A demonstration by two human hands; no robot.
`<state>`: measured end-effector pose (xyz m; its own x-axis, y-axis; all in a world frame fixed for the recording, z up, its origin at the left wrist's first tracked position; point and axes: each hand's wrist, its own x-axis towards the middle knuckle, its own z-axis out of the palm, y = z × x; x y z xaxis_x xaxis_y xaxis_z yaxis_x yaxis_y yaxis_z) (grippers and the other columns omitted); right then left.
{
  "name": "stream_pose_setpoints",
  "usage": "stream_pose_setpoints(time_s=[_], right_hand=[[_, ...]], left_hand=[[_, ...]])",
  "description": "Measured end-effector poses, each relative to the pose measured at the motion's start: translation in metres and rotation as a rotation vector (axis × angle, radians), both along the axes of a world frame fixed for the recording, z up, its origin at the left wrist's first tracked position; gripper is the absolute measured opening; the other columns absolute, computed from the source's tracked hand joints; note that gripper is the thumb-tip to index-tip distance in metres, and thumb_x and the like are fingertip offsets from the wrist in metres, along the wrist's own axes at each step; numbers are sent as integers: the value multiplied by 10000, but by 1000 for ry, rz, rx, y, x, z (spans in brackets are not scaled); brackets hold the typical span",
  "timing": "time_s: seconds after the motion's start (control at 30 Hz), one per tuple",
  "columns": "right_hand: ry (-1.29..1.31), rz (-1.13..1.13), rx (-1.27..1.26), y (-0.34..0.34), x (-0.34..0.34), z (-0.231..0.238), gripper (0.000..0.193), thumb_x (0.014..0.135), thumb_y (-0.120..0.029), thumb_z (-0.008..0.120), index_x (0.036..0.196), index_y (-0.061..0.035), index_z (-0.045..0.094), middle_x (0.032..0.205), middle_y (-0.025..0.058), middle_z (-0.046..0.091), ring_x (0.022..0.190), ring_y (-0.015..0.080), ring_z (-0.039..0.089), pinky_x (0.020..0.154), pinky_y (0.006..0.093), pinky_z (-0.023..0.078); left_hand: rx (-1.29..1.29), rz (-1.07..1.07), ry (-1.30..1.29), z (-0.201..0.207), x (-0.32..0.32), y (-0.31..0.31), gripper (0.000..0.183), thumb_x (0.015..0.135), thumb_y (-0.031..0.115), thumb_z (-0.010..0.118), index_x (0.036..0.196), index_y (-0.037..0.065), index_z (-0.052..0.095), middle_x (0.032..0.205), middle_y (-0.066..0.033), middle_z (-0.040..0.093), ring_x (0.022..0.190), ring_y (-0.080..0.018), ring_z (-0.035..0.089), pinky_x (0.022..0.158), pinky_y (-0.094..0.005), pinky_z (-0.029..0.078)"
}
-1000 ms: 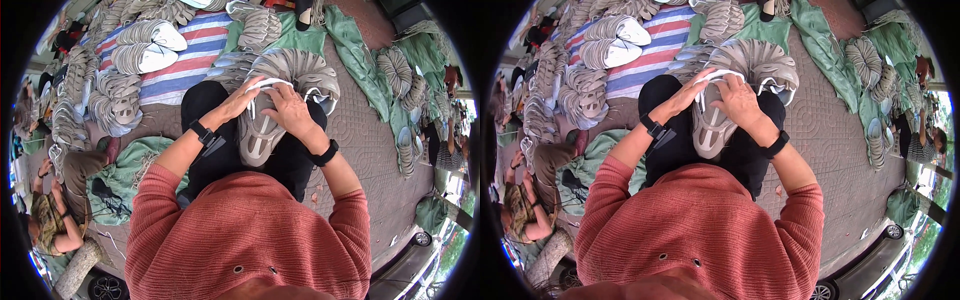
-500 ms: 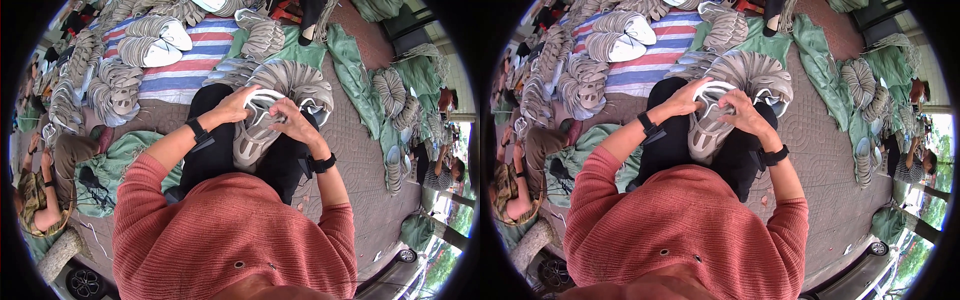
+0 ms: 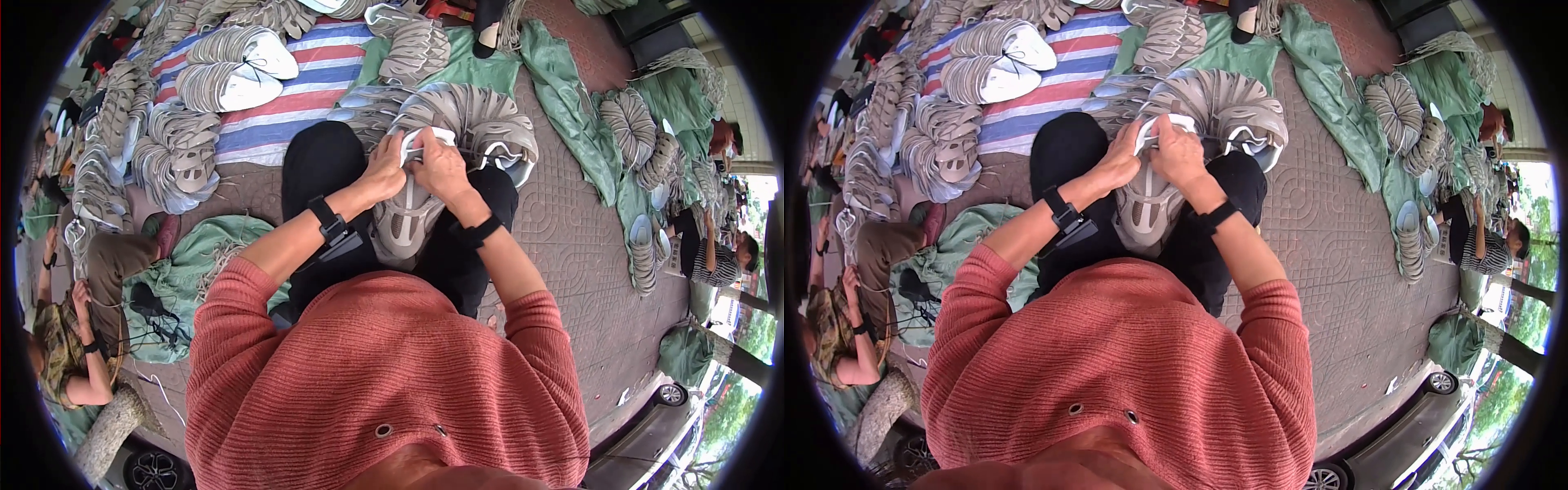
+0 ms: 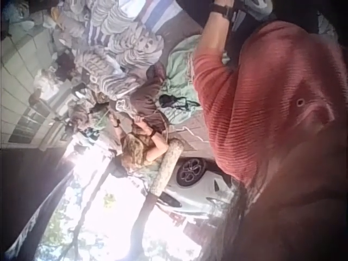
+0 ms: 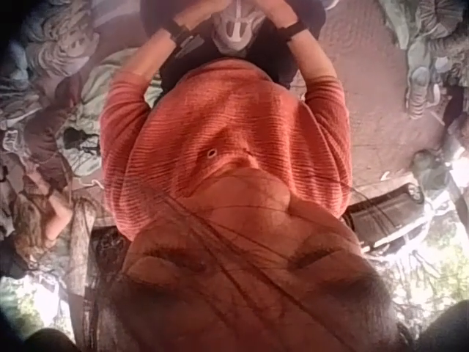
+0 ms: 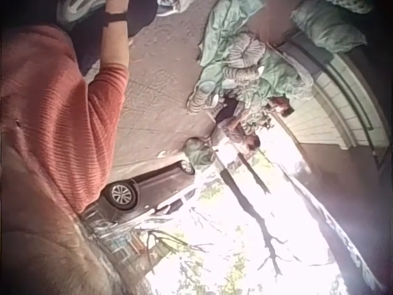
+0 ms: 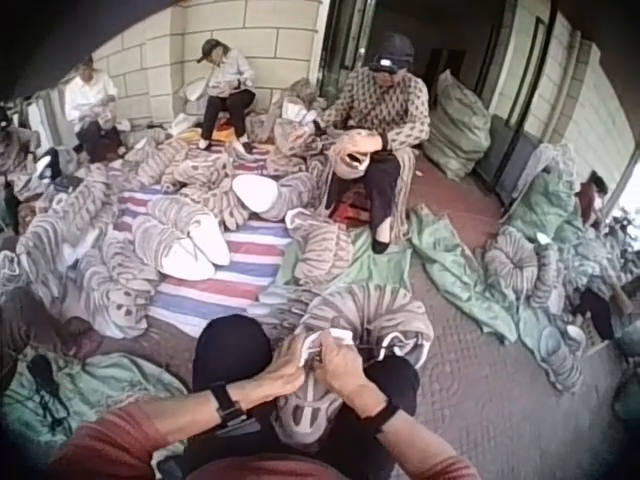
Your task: Lacing shoelaces through the eyelets of shoe uppers.
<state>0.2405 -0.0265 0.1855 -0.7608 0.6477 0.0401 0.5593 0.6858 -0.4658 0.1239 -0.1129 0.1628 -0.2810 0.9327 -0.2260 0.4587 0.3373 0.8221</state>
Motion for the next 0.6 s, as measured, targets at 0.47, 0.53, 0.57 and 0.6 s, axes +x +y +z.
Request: stream_pose_setpoints(time_s=[0.47,0.53,0.57,0.6], right_hand=[[881,-191,-461,7,28,-23,129,901,-120,538,986,-24,547,843,22,484,746,105,487,671,221,418],[944,-259,-598,2,25,-15,119,911,-132,529,970,-30,547,798,-2,475,722,89,473,644,206,406],[1020,-276,-743,1,23,-13,116,917,-146,523,955,-39,545,750,-18,457,675,76,442,609,198,381],[1101,-292,-886,4,24,-13,117,924,-160,518,940,-47,543,703,-35,439,628,63,412,574,190,357]], left_hand=[[431,-198,917,55,-3,-4,742,744,278,685,1314,-28,322,1275,-248,389,1269,-381,293,1060,-471,236],[561,-233,944,58,0,0,731,727,274,696,1305,-16,357,1262,-219,431,1265,-364,299,1058,-472,233],[482,-333,739,44,2,7,660,711,269,705,1241,-7,425,1196,-192,478,1234,-355,327,1050,-489,231],[404,-432,539,43,5,13,591,695,264,715,1177,3,493,1129,-166,525,1203,-346,355,1042,-506,228]])
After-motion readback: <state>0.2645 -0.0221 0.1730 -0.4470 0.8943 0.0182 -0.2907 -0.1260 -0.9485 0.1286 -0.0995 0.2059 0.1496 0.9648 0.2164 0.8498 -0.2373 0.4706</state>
